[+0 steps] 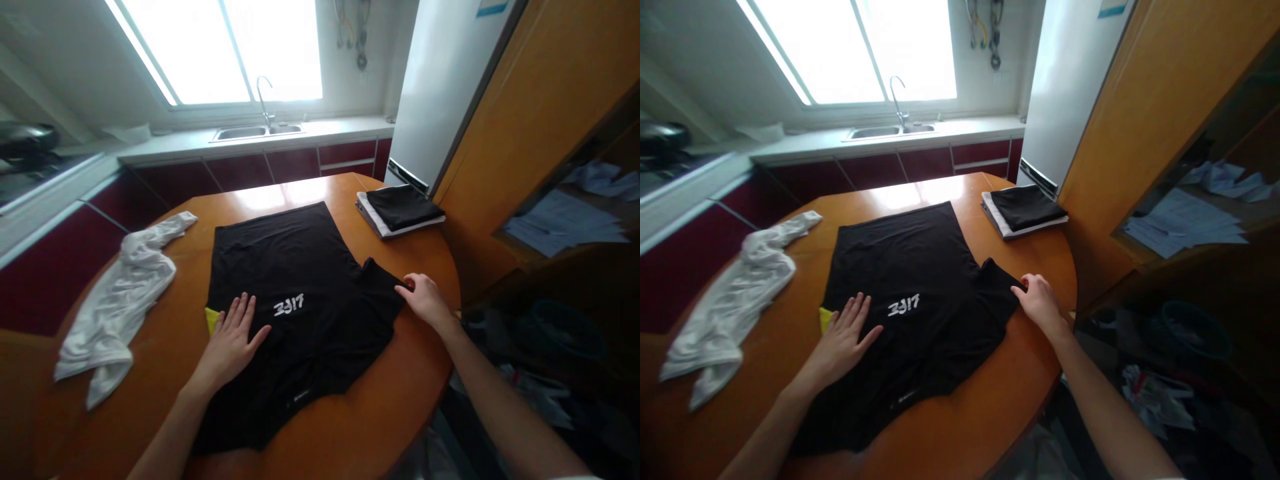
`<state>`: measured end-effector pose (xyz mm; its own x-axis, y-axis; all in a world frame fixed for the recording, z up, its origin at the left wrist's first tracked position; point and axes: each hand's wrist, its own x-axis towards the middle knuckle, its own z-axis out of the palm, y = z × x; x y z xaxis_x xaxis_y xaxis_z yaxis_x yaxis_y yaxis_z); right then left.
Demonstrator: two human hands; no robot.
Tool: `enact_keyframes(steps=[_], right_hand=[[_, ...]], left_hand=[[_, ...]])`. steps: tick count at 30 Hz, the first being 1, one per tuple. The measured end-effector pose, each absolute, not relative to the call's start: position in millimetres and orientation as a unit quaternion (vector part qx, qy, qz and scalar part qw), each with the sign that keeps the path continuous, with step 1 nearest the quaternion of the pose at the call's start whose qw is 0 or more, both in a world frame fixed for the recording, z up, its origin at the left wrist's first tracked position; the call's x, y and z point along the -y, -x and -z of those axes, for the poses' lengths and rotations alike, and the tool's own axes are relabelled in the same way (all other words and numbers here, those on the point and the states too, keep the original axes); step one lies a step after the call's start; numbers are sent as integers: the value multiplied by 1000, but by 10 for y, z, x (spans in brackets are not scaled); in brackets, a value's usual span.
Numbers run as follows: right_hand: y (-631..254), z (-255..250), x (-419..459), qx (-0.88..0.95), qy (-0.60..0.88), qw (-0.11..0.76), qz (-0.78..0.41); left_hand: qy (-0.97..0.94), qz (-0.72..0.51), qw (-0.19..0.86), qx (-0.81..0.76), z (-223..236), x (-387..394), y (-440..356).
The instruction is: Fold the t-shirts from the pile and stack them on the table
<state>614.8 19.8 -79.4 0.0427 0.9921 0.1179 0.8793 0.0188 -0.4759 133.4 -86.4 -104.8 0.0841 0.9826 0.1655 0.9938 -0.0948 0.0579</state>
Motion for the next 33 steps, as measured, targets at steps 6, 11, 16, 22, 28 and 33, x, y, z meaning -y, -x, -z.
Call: enact_keyframes(steps=[6, 11, 16, 22, 28, 33], right_hand=[[-6068, 874, -247, 689, 683, 207, -124], [-6007, 801, -237, 677, 667, 270, -155], [-5600, 463, -163, 671, 610, 364, -211], [-4822, 177, 145, 755, 464, 384, -261], [-4602, 312, 433, 836, 299, 302, -347], [-4879, 263, 111, 779, 395, 379, -308]], left_hand=[[716, 222, 4, 662, 773, 870, -1497], [639, 370, 29, 674, 474, 892, -1623], [651, 380, -42, 656, 414, 926, -1718], [724, 342, -134, 584, 385, 1029, -1961], [742, 319, -128, 576, 393, 1050, -1972], [782, 274, -130, 545, 294, 1077, -1985]])
